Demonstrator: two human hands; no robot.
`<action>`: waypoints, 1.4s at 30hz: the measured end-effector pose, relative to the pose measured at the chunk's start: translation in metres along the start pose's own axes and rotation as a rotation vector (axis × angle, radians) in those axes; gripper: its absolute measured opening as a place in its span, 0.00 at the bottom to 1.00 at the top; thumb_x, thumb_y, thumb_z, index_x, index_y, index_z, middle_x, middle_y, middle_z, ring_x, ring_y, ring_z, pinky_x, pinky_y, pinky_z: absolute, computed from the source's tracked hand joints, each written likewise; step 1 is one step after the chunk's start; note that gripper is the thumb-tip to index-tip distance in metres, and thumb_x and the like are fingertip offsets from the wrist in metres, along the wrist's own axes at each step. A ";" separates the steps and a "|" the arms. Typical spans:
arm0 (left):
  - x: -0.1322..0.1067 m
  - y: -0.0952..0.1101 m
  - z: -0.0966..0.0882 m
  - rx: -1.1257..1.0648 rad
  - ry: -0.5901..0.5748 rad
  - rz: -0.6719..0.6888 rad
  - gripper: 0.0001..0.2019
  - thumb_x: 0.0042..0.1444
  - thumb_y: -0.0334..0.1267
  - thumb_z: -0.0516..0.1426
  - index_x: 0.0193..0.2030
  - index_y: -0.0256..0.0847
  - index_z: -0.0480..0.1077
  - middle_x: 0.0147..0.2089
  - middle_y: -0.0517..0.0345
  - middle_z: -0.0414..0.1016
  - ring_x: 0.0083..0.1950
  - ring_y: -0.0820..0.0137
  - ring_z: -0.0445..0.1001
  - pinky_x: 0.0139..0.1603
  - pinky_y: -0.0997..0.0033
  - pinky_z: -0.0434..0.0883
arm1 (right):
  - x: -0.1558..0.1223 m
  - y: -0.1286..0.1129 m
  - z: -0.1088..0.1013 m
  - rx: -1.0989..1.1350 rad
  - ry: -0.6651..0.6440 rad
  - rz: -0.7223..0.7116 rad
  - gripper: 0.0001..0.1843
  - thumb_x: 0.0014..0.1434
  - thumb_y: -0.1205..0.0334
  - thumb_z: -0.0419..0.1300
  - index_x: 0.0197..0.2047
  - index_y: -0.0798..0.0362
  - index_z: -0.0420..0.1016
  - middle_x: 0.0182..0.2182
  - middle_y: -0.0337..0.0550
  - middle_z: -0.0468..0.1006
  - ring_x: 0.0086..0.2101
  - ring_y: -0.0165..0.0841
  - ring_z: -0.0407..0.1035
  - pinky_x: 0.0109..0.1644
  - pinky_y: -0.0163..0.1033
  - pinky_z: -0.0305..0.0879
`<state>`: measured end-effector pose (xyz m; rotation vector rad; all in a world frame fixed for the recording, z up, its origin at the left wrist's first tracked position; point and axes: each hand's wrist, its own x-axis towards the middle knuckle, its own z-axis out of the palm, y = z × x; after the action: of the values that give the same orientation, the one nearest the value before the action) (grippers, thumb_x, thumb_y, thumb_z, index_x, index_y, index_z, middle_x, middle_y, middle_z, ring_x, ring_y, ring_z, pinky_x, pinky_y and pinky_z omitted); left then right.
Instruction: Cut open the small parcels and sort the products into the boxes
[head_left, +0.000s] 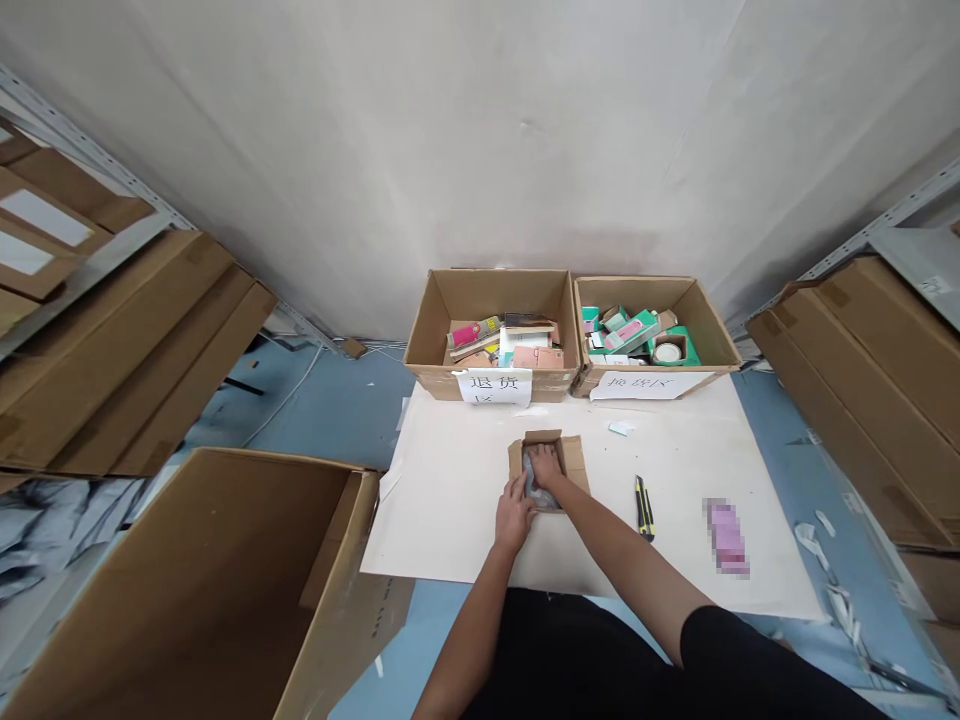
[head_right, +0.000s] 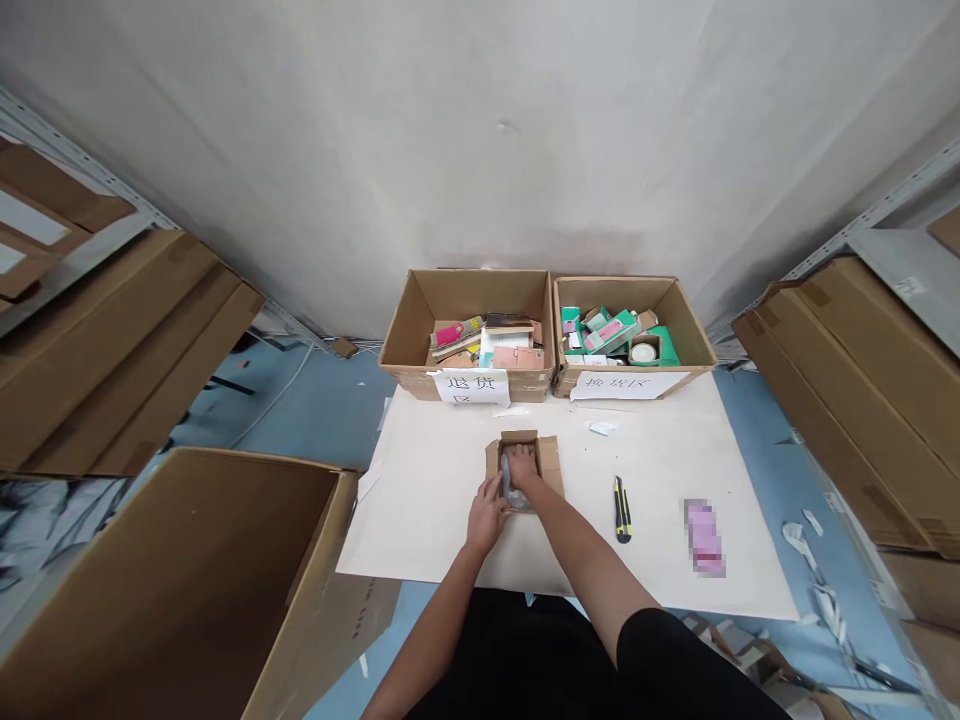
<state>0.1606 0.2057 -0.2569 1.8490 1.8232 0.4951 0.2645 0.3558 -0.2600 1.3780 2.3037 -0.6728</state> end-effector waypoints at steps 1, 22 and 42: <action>-0.001 0.000 0.000 0.003 0.004 -0.005 0.02 0.58 0.33 0.66 0.34 0.44 0.80 0.79 0.56 0.56 0.77 0.53 0.56 0.72 0.44 0.66 | -0.004 0.000 -0.003 0.023 0.006 -0.021 0.48 0.42 0.69 0.76 0.66 0.55 0.69 0.63 0.64 0.71 0.62 0.55 0.65 0.64 0.49 0.62; -0.035 -0.095 -0.127 0.264 0.032 -0.284 0.07 0.58 0.32 0.59 0.37 0.46 0.79 0.75 0.56 0.65 0.77 0.52 0.59 0.71 0.50 0.69 | -0.045 0.106 -0.080 0.298 0.054 -0.107 0.47 0.49 0.71 0.69 0.72 0.49 0.66 0.66 0.53 0.70 0.65 0.49 0.64 0.67 0.47 0.58; 0.029 0.052 0.046 -0.048 -0.233 -0.077 0.25 0.61 0.29 0.55 0.65 0.43 0.73 0.70 0.49 0.71 0.72 0.60 0.67 0.71 0.59 0.66 | -0.100 0.081 0.103 0.331 0.106 0.205 0.44 0.56 0.74 0.55 0.77 0.55 0.58 0.77 0.52 0.52 0.76 0.50 0.40 0.72 0.57 0.57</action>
<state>0.2310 0.2314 -0.2665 1.7183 1.7037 0.2800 0.3886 0.2589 -0.3069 1.8085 2.1562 -0.9669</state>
